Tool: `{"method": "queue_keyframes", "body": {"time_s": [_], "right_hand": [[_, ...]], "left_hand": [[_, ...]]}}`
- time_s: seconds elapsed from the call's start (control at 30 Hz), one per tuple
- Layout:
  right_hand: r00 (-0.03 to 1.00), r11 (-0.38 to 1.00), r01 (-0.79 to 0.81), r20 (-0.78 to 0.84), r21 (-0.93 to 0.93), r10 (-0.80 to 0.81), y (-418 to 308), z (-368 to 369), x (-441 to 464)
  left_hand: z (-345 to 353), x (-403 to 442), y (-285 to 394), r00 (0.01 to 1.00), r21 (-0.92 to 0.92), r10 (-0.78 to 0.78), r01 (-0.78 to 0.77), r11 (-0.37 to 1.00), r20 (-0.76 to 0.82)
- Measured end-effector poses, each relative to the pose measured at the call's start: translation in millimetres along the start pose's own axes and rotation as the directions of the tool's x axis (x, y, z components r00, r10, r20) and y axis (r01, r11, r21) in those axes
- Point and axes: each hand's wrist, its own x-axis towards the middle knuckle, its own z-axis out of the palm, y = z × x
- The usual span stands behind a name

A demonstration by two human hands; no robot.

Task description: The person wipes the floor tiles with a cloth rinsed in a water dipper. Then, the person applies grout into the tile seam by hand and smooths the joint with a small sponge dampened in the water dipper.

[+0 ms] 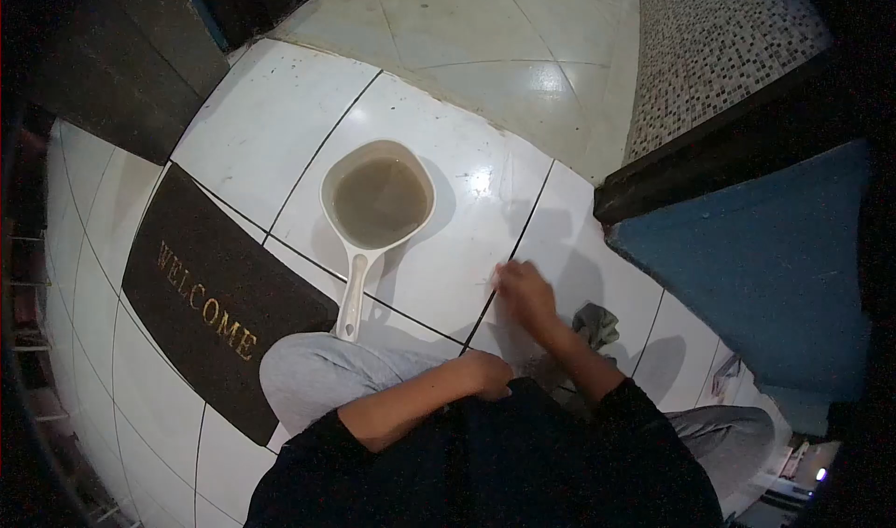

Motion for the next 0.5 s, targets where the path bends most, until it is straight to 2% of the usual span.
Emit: {"method": "queue_keyframes", "body": {"time_s": [0.03,0.07,0.2,0.23,0.3,0.37,0.4,0.43,0.5], "right_hand": [[0.998,0.998,-0.058,0.037,-0.026,0.058,10.1,-1.2,8.2],[0.989,0.997,-0.074,-0.124,0.011,0.075,18.2,5.1,13.3],[0.998,0.999,-0.048,-0.032,-0.013,0.047,-2.3,16.3,-8.2],[1.0,0.999,0.016,-0.012,0.049,-0.016,-5.8,14.8,-16.6],[1.0,1.0,0.011,0.007,0.012,-0.011,3.3,11.9,-11.7],[0.997,0.998,-0.069,-0.026,-0.008,0.069,17.5,7.9,6.5],[0.976,0.998,-0.061,-0.211,0.003,0.06,13.8,6.5,10.9],[0.975,0.998,-0.06,-0.212,0.004,0.059,9.5,7.5,9.8],[0.994,0.993,-0.072,0.08,-0.098,0.08,1.4,8.6,-0.5]], "left_hand": [[1.7,1.0,1.0,0.996,0.021,-0.068,0.067,0.998,0.063],[2.4,0.9,0.6,0.983,0.048,-0.138,0.133,0.99,0.12],[-3.9,-6.0,2.0,0.99,0.055,-0.113,0.109,0.993,0.086],[2.4,2.1,-1.1,0.995,0.039,-0.089,0.087,0.995,0.044],[4.2,7.8,-3.4,0.998,0.02,-0.066,0.066,0.998,0.003],[-1.5,0.3,0.8,0.988,0.035,-0.115,0.112,0.993,0.103],[0.4,-0.4,0.4,0.987,0.034,-0.117,0.114,0.993,0.106],[1.2,-1.4,-0.4,0.981,0.063,-0.151,0.144,0.988,0.122],[4.5,1.8,-3.8,0.975,0.096,-0.181,0.169,0.981,0.126]]}}
